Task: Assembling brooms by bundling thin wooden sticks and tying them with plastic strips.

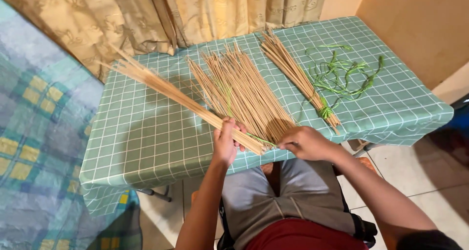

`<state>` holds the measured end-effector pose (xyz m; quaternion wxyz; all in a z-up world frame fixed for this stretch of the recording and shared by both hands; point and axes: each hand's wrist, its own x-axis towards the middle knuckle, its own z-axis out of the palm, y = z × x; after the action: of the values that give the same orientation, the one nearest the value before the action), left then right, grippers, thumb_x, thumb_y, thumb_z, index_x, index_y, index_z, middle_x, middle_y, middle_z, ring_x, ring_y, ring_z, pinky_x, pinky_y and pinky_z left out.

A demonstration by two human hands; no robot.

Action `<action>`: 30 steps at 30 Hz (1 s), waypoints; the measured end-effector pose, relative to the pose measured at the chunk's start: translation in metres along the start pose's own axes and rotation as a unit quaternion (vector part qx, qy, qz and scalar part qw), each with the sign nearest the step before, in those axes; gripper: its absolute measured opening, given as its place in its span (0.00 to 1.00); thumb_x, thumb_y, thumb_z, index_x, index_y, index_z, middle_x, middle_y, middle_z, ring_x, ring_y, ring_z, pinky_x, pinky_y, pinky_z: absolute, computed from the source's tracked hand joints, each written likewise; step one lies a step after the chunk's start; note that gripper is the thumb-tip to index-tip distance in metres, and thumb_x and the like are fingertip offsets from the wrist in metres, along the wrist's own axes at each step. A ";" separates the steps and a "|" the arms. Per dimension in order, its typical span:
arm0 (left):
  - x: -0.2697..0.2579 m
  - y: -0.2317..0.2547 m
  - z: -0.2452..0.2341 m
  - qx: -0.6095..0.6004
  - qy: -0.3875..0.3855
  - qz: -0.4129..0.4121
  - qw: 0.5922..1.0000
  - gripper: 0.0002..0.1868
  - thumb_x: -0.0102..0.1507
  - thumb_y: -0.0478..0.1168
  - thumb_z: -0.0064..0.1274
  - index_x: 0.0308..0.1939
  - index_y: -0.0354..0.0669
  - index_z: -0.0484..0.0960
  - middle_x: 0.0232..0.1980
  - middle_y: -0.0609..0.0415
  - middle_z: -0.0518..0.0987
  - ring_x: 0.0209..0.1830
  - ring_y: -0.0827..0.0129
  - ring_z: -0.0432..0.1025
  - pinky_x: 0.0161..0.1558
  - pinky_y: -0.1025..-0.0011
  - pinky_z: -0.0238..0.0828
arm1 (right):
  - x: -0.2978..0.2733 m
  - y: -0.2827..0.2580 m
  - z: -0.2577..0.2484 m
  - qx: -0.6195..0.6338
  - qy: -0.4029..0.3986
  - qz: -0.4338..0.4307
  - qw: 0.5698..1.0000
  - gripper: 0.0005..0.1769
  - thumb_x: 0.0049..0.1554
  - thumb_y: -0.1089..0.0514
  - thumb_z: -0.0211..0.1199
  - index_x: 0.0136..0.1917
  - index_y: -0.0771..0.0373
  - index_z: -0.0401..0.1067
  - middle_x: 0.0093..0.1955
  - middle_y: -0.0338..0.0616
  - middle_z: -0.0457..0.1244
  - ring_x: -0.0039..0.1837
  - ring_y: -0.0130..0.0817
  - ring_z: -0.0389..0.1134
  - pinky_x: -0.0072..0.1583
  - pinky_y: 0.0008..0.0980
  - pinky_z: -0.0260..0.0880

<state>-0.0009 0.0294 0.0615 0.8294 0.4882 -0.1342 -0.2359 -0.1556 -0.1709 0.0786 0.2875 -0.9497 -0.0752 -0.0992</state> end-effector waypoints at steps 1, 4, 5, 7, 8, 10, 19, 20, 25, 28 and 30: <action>0.000 -0.003 0.000 0.000 0.003 0.001 1.000 0.20 0.67 0.50 0.47 0.28 0.38 0.70 0.29 0.39 0.78 0.09 0.72 0.57 0.04 0.73 0.63 | 0.002 -0.008 -0.008 0.001 -0.002 -0.002 1.000 0.06 0.51 0.68 0.65 0.37 0.61 0.80 0.34 0.50 0.71 0.42 0.55 0.74 0.47 0.50 0.73; -0.007 -0.007 0.004 0.021 -0.077 -0.008 0.997 0.20 0.67 0.49 0.48 0.28 0.38 0.71 0.26 0.40 0.77 0.09 0.70 0.59 0.04 0.72 0.63 | 0.009 -0.027 -0.021 0.084 -0.055 0.004 0.995 0.09 0.55 0.68 0.62 0.46 0.66 0.83 0.38 0.59 0.73 0.42 0.61 0.75 0.48 0.54 0.73; -0.010 -0.005 0.008 0.037 -0.116 -0.015 0.992 0.21 0.67 0.49 0.49 0.27 0.37 0.72 0.25 0.38 0.77 0.08 0.69 0.60 0.03 0.71 0.65 | 0.014 -0.031 -0.017 0.142 -0.001 0.022 0.990 0.10 0.59 0.65 0.60 0.48 0.66 0.82 0.39 0.58 0.73 0.43 0.53 0.75 0.48 0.51 0.73; -0.018 -0.003 0.016 0.054 -0.154 -0.023 0.986 0.22 0.68 0.49 0.50 0.27 0.36 0.74 0.25 0.36 0.77 0.07 0.68 0.62 0.03 0.71 0.66 | 0.026 -0.028 -0.006 0.200 0.052 0.039 0.978 0.12 0.63 0.62 0.58 0.50 0.66 0.82 0.39 0.58 0.73 0.43 0.45 0.75 0.48 0.47 0.74; -0.023 -0.003 0.021 0.044 -0.157 -0.021 0.986 0.21 0.68 0.47 0.50 0.26 0.33 0.74 0.24 0.37 0.76 0.06 0.68 0.61 0.02 0.70 0.65 | 0.033 -0.022 0.003 0.256 0.065 0.041 0.964 0.13 0.64 0.61 0.58 0.53 0.66 0.82 0.41 0.56 0.73 0.41 0.44 0.75 0.48 0.43 0.74; -0.025 -0.001 0.029 0.033 -0.162 -0.015 0.986 0.21 0.67 0.44 0.51 0.25 0.31 0.74 0.22 0.37 0.75 0.06 0.69 0.60 0.01 0.69 0.63 | 0.046 -0.014 0.014 0.308 0.079 0.038 0.947 0.14 0.64 0.60 0.59 0.57 0.67 0.81 0.43 0.55 0.74 0.39 0.43 0.75 0.47 0.39 0.74; -0.014 -0.016 0.013 0.037 -0.122 0.000 0.992 0.17 0.68 0.43 0.50 0.41 0.26 0.80 0.27 0.39 0.70 0.10 0.68 0.61 0.05 0.66 0.71 | 0.060 -0.017 0.033 0.532 0.343 0.112 0.766 0.08 0.66 0.66 0.56 0.52 0.70 0.76 0.39 0.54 0.70 0.40 0.37 0.73 0.46 0.36 0.79; -0.012 -0.015 0.013 0.031 -0.125 0.009 0.992 0.18 0.68 0.43 0.48 0.46 0.27 0.80 0.29 0.41 0.69 0.11 0.69 0.62 0.07 0.68 0.73 | 0.055 -0.012 0.032 0.544 0.357 0.138 0.747 0.09 0.67 0.64 0.55 0.55 0.69 0.75 0.38 0.52 0.69 0.42 0.40 0.74 0.47 0.40 0.80; -0.010 -0.013 0.018 0.004 -0.120 0.032 0.992 0.18 0.69 0.43 0.47 0.50 0.27 0.78 0.33 0.43 0.66 0.14 0.69 0.64 0.11 0.69 0.77 | 0.040 0.003 0.042 0.558 0.393 0.204 0.702 0.11 0.69 0.61 0.53 0.58 0.70 0.73 0.33 0.45 0.60 0.35 0.36 0.68 0.32 0.31 0.72; -0.019 -0.017 0.025 -0.046 -0.089 0.034 0.994 0.19 0.70 0.43 0.49 0.49 0.24 0.80 0.34 0.44 0.69 0.14 0.70 0.67 0.16 0.63 0.81 | 0.036 -0.007 0.064 0.524 0.388 0.190 0.734 0.10 0.68 0.62 0.54 0.54 0.68 0.74 0.30 0.44 0.60 0.24 0.31 0.64 0.23 0.24 0.64; -0.022 -0.012 0.032 -0.069 -0.065 0.022 0.995 0.20 0.70 0.44 0.49 0.54 0.27 0.81 0.39 0.45 0.70 0.21 0.72 0.70 0.25 0.63 0.86 | 0.036 -0.032 0.063 0.497 0.379 0.140 0.768 0.08 0.65 0.65 0.57 0.48 0.70 0.76 0.32 0.45 0.63 0.24 0.27 0.63 0.24 0.21 0.62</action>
<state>-0.0371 0.0114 0.0669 0.8559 0.4103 -0.1819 -0.2571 -0.1185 -0.1059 0.0529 0.7354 -0.5589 0.1351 -0.3586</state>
